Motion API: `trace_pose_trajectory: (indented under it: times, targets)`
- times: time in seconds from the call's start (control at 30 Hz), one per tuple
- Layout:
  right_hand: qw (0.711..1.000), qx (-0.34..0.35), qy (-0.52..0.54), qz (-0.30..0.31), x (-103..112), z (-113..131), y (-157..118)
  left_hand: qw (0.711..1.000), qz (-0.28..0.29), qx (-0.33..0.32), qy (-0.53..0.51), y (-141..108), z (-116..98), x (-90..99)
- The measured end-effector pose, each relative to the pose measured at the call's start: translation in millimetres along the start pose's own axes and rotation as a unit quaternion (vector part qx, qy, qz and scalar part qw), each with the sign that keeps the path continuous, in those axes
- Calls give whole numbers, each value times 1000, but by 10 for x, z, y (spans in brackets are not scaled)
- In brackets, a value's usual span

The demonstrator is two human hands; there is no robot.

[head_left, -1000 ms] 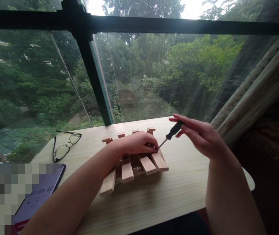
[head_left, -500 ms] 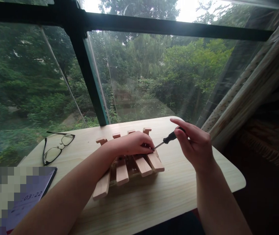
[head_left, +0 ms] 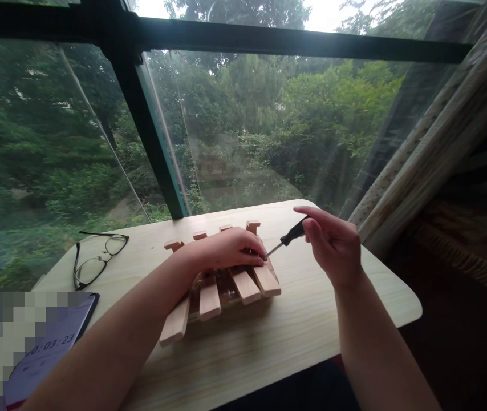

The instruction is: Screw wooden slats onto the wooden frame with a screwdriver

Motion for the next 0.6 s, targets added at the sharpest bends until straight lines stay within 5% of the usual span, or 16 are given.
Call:
trace_pose_trajectory:
  times: [0.2,0.3,0.43,0.6]
  targets:
    - [989,-52,137,-5,-17,-174,-4,1000,-13,11,3,-5,14,3]
    - [992,-64,96,-41,6,-221,-18,1000,-21,6,0,-8,0,10]
    - [999,-7,4,-51,43,-125,-23,1000,-17,1,-3,-14,-22,11]
    - [994,19,109,1,-33,-29,-22,1000,-7,4,-2,-24,-45,9]
Point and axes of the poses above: each hand's wrist, its own y-axis towards the middle knuckle, its own x-axis out of the back of the hand, z = x × y, the point moved 7 cm from there along y, towards the middle knuckle, and after that the axes turned 11 degrees about x, right-handed, at the moved point
